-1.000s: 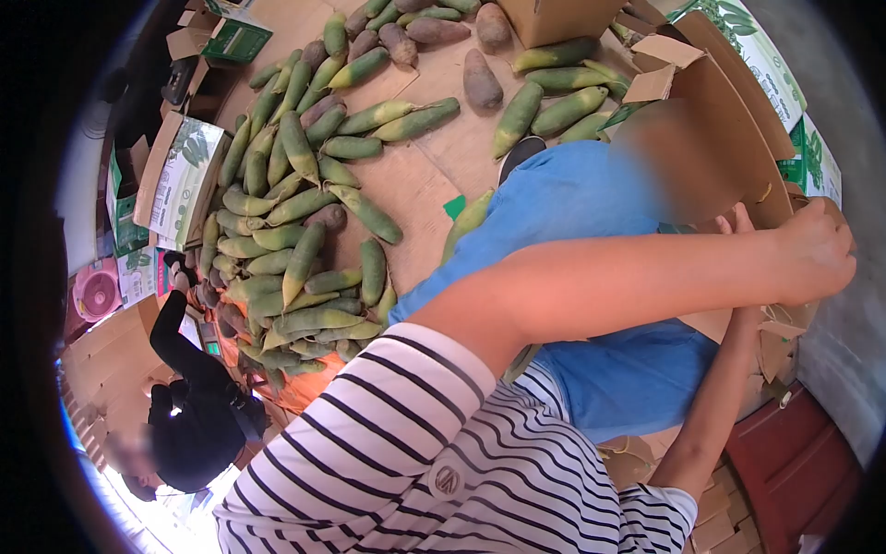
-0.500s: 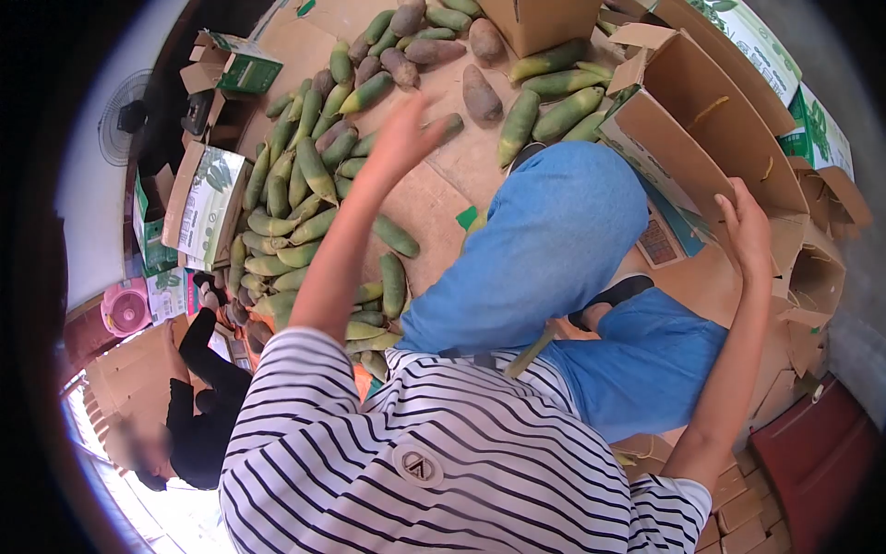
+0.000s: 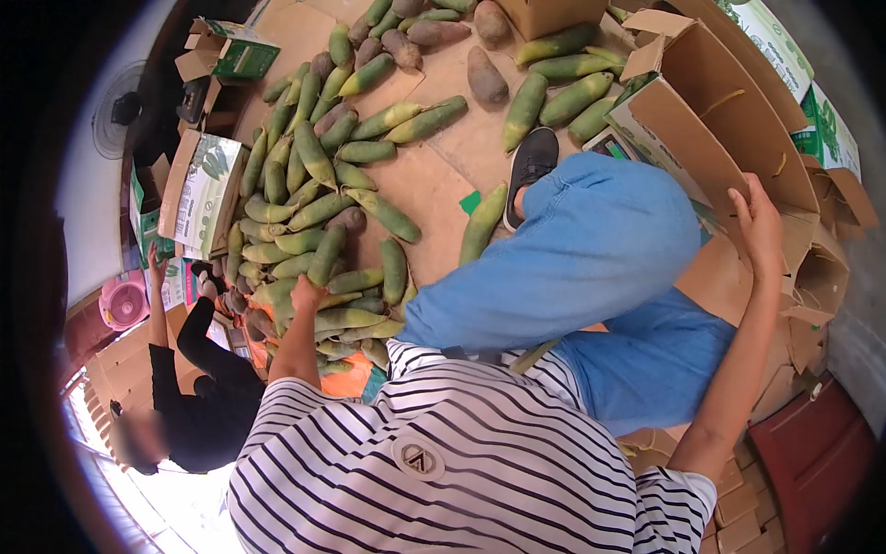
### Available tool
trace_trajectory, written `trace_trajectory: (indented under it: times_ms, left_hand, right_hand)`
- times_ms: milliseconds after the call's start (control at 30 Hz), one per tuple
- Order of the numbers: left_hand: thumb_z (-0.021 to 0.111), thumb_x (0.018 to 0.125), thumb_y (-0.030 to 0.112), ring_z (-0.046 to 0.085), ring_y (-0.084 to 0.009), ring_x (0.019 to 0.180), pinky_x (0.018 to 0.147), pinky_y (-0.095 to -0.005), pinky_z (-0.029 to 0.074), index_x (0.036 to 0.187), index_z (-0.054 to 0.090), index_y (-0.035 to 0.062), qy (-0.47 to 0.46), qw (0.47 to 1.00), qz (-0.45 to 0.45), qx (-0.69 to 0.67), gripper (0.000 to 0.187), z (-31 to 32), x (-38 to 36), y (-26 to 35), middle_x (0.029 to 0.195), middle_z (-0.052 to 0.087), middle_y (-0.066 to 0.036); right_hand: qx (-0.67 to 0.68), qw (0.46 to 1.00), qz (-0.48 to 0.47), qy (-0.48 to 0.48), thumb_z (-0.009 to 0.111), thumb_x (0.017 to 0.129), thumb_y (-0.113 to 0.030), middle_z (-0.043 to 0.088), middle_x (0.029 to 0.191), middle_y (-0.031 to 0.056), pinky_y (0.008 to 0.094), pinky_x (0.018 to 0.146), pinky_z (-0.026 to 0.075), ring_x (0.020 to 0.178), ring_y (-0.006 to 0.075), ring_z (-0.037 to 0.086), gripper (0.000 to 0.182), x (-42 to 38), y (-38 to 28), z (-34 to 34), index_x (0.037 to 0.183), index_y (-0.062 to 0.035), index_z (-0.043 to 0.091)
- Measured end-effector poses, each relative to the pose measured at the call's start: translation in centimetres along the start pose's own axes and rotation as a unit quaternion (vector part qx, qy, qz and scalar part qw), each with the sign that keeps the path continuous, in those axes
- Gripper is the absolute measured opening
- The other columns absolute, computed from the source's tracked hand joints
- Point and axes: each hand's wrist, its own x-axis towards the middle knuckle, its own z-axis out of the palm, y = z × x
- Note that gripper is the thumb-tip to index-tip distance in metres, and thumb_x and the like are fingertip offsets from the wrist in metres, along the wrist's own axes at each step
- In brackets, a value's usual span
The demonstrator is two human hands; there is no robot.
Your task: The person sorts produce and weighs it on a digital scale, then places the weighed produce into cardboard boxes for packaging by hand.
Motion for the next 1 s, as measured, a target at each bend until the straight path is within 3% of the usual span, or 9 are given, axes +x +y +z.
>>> trace_trajectory:
  times_ms: [133,333,433,467,567,633,767,900,1000]
  left_hand:
    - [0.073,0.066,0.042,0.058,-0.0344,0.099,0.08,-0.0433,0.05,0.107,0.045,0.0015,0.032,0.995,0.096,0.02,0.064,-1.1,-1.8,0.7,0.105,0.06,-0.019]
    - [0.07,0.066,0.044,0.063,-0.0309,0.081,0.071,-0.0384,0.049,0.101,0.049,-0.0051,0.059,0.975,0.128,-0.172,0.064,0.6,-2.2,2.4,0.091,0.063,-0.019]
    - [0.07,0.068,0.046,0.06,-0.0209,0.076,0.069,-0.0327,0.047,0.101,0.054,-0.0048,-0.092,0.904,0.076,-0.41,0.063,2.1,-0.8,5.1,0.088,0.062,-0.013]
    - [0.07,0.071,0.041,0.055,-0.0138,0.077,0.071,-0.029,0.046,0.103,0.056,-0.003,-0.13,0.887,0.129,-0.423,0.056,0.9,-2.2,6.9,0.086,0.06,-0.008]
    - [0.071,0.074,0.031,0.056,-0.014,0.08,0.073,-0.0296,0.046,0.103,0.056,-0.0004,-0.045,0.805,0.315,-0.501,0.045,-3.9,-7.8,15.0,0.088,0.061,-0.008]
    - [0.068,0.078,0.026,0.054,-0.0123,0.079,0.07,-0.0271,0.044,0.102,0.055,-0.0004,-0.065,0.811,0.399,-0.424,0.038,-10.7,-12.8,20.8,0.089,0.059,-0.006]
    - [0.072,0.075,0.022,0.056,-0.0147,0.088,0.077,-0.0281,0.045,0.11,0.053,0.0001,-0.027,0.653,0.623,-0.429,0.045,-20.8,-22.2,31.3,0.095,0.06,-0.008]
    - [0.073,0.072,0.023,0.059,-0.0176,0.085,0.077,-0.0302,0.047,0.111,0.053,0.0011,-0.029,0.523,0.752,-0.4,0.049,-29.4,-30.7,38.8,0.095,0.062,-0.011]
    - [0.071,0.076,0.022,0.06,-0.018,0.082,0.074,-0.0307,0.048,0.113,0.054,0.0018,0.099,0.484,0.807,-0.324,0.045,-31.2,-32.9,44.0,0.092,0.063,-0.011]
  right_hand:
    - [-0.024,1.0,-0.001,0.005,0.052,0.091,-0.02,0.063,0.096,0.014,0.035,0.072,0.047,0.085,0.0278,0.062,0.023,-0.1,-0.1,-0.1,0.111,-0.009,0.051]
    - [-0.019,1.0,0.018,-0.002,0.053,0.089,-0.021,0.061,0.095,0.0152,0.0375,0.073,0.046,0.087,0.0316,0.06,0.022,-0.1,-0.9,-0.7,0.108,-0.0097,0.052]
    - [-0.033,0.999,-0.008,0.022,0.054,0.088,-0.02,0.061,0.095,0.0149,0.039,0.073,0.045,0.088,0.0329,0.058,0.021,-0.3,0.0,-0.4,0.106,-0.0098,0.051]
    - [-0.05,0.998,-0.002,0.026,0.054,0.088,-0.02,0.061,0.095,0.0146,0.0396,0.073,0.045,0.089,0.033,0.058,0.02,-0.4,-0.2,-0.4,0.105,-0.0098,0.051]
    - [-0.068,0.997,0.005,0.021,0.054,0.087,-0.021,0.061,0.094,0.0141,0.0413,0.073,0.044,0.09,0.0328,0.058,0.02,-0.4,-0.9,-0.8,0.102,-0.0096,0.051]
    - [-0.074,0.997,-0.001,0.022,0.055,0.087,-0.022,0.061,0.093,0.0138,0.042,0.073,0.044,0.091,0.0326,0.058,0.02,-0.5,-0.9,-0.8,0.101,-0.0096,0.051]
    - [-0.086,0.996,-0.017,0.032,0.055,0.087,-0.023,0.061,0.094,0.0135,0.0428,0.074,0.045,0.091,0.0326,0.057,0.02,-0.5,0.3,-0.5,0.102,-0.0099,0.051]
    - [-0.094,0.995,-0.013,0.03,0.055,0.087,-0.023,0.061,0.094,0.0142,0.0443,0.074,0.045,0.092,0.0341,0.057,0.021,-0.6,-0.1,-0.7,0.102,-0.0086,0.051]
    - [-0.108,0.993,-0.018,0.041,0.055,0.087,-0.022,0.061,0.095,0.0152,0.0449,0.075,0.045,0.092,0.0352,0.057,0.021,-0.5,0.0,-0.5,0.102,-0.0075,0.051]
